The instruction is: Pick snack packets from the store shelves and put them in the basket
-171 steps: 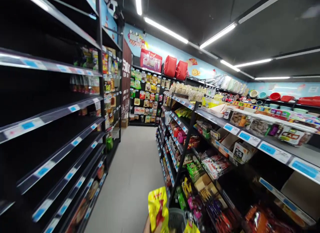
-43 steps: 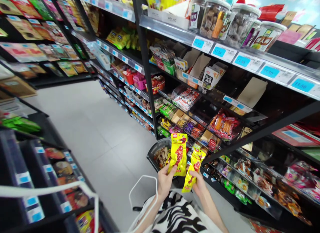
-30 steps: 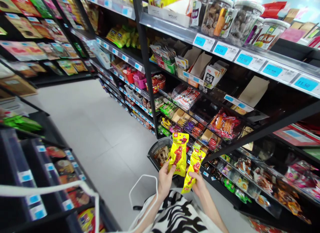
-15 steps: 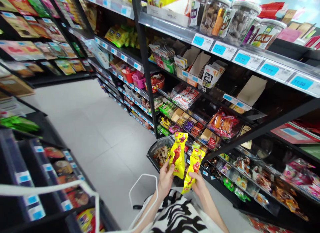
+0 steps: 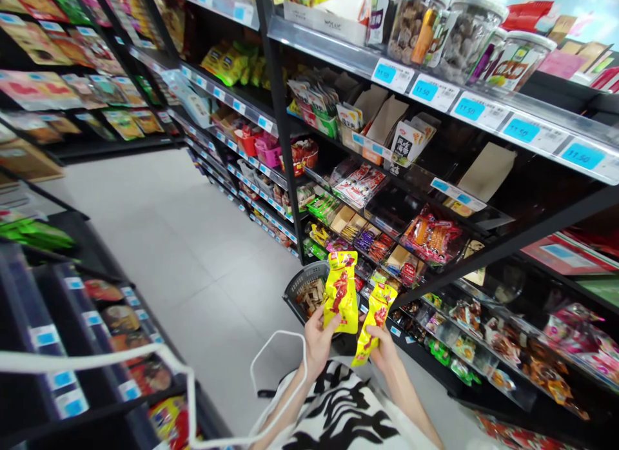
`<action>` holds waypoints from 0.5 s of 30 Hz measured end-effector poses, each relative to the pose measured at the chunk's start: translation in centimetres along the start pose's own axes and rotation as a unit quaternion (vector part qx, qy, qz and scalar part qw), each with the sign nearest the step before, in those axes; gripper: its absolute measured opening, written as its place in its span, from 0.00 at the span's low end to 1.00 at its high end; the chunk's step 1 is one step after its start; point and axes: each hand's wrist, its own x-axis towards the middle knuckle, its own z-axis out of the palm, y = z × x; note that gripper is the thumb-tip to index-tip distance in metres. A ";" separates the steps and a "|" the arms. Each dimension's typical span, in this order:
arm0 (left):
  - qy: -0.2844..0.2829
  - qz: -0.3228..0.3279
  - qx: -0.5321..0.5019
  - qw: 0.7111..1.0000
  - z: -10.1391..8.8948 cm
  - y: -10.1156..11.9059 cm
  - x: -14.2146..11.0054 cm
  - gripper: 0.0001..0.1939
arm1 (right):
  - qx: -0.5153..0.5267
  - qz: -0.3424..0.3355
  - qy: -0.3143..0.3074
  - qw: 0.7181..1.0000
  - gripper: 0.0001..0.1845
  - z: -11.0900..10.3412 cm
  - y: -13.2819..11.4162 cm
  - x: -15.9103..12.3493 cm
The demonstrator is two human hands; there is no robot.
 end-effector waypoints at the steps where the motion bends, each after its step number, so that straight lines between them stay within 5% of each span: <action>1: -0.009 0.012 0.017 1.000 -0.2 -0.1 0.0 0.28 | -0.007 -0.004 0.001 1.000 0.12 0.1 -0.1 0.0; 8: -0.026 0.046 0.161 0.985 -0.8 0.0 -0.2 0.22 | -0.034 0.000 0.061 0.998 0.21 1.0 -0.3 0.2; 15: 0.017 0.073 0.266 0.961 -0.8 0.5 -0.6 0.16 | -0.039 0.008 0.075 0.996 0.26 1.4 0.5 0.6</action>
